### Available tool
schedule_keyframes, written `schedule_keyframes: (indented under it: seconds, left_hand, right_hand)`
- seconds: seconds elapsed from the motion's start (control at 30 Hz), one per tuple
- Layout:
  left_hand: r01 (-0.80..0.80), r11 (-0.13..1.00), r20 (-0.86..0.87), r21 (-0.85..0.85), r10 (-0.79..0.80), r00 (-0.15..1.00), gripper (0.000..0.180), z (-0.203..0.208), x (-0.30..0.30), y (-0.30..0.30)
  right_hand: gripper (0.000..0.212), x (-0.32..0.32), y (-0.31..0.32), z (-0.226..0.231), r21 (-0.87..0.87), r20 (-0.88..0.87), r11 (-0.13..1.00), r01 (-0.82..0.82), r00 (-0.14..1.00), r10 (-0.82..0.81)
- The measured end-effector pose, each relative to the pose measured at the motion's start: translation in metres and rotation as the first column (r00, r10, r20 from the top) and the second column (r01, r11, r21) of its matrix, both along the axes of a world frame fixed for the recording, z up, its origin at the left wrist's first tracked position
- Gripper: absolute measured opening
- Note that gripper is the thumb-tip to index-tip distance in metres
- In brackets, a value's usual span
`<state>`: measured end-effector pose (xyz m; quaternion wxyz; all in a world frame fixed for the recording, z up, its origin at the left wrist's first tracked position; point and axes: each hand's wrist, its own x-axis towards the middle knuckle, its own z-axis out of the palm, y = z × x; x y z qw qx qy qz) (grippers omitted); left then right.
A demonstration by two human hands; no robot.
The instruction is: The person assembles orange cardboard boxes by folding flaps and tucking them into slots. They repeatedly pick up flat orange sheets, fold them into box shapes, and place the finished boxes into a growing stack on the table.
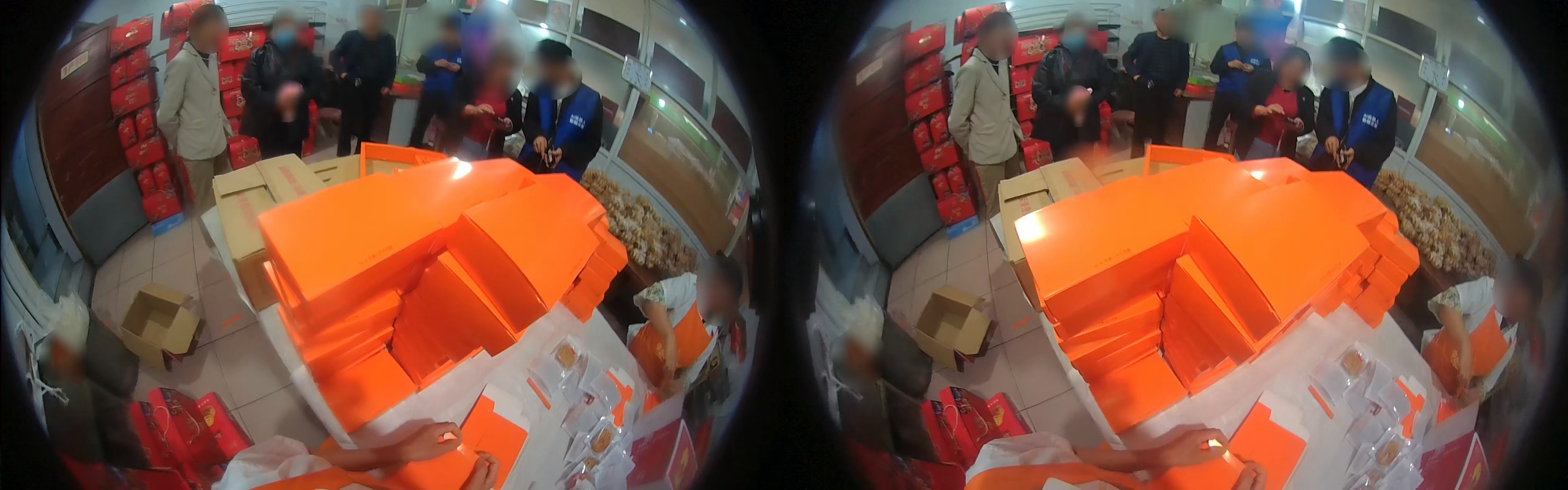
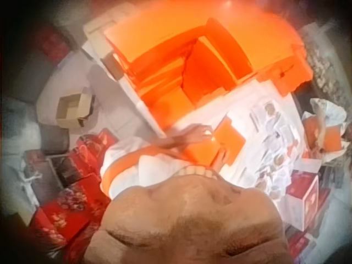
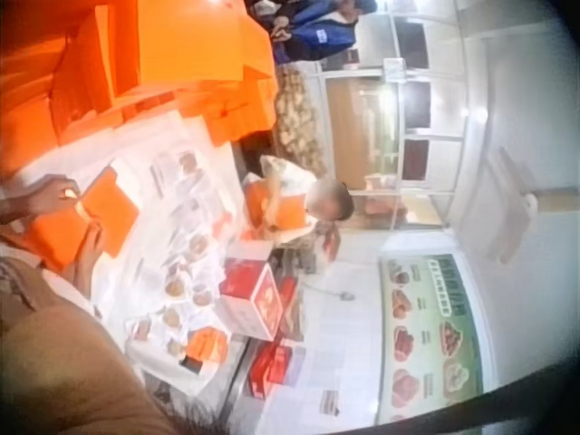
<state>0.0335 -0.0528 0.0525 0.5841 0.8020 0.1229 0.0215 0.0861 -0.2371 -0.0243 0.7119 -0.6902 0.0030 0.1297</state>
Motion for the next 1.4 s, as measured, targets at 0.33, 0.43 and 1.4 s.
schedule_keyframes:
  seconds: [0.33, 0.43, 1.4]
  left_hand:
    - [-0.155, 0.973, 0.244, -0.170, 0.194, 0.950, 0.011, -0.024, 0.002, -0.016]
    - [-0.128, 0.975, 0.273, -0.179, 0.174, 0.946, 0.011, -0.027, 0.002, -0.016]
    - [-0.651, 0.631, -0.102, -0.422, 0.681, 0.726, 0.049, -0.034, -0.137, 0.038]
  right_hand:
    - [0.011, 0.000, 0.016, 0.026, 0.188, 0.097, 0.981, -0.045, 0.995, 0.027]
    - [0.013, -0.004, 0.015, 0.029, 0.165, 0.080, 0.986, -0.005, 0.997, -0.008]
    - [0.029, -0.005, 0.079, 0.063, 0.124, -0.118, 0.900, -0.417, 0.895, 0.431]
